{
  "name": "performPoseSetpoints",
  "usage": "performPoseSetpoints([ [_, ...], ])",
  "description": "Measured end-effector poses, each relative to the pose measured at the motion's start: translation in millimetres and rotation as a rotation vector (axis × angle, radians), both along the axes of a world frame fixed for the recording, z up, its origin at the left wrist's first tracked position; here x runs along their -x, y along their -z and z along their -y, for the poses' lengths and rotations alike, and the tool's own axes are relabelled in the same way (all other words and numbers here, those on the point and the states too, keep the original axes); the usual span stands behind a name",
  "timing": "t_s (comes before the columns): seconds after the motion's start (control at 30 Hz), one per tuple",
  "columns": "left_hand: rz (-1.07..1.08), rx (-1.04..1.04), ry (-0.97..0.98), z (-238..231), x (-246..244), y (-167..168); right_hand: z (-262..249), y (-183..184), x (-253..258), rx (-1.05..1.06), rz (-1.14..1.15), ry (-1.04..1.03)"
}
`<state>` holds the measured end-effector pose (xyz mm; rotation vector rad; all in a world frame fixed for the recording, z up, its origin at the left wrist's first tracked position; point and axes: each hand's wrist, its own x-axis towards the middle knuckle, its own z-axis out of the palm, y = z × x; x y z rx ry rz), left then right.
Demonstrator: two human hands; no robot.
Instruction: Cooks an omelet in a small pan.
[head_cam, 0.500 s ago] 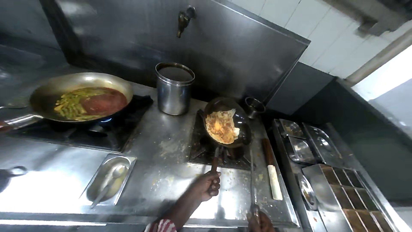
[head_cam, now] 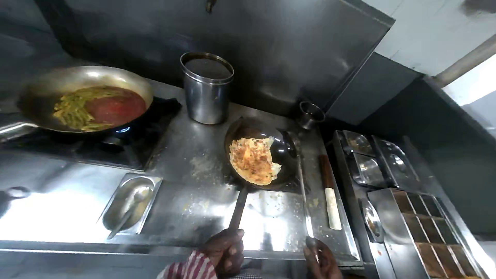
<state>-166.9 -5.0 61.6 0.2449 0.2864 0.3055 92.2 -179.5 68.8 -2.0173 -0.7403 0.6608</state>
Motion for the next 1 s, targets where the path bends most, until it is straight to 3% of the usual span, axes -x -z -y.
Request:
performPoseSetpoints([
  [0.17,-0.150,-0.036,0.001,1,0,-6,-11,-2,-16,0.085,0.081,-0.150],
  [0.47,-0.105,-0.007,-0.008,1,4,-4,-65,-7,-56,0.290,0.696,-0.306],
  [0.53,-0.096,0.007,-0.017,0,5,-4,-67,-6,-57,0.357,0.594,-0.331],
  [0.67,-0.093,-0.011,-0.018,-2,7,-2,-58,-10,-52,0.154,0.188,-0.319],
  [0.87,-0.076,-0.012,0.012,-5,9,5,-66,-3,-55,0.076,0.344,-0.242],
  [1.0,-0.095,-0.027,0.017,-9,8,5,-61,2,-57,0.099,0.315,-0.218],
])
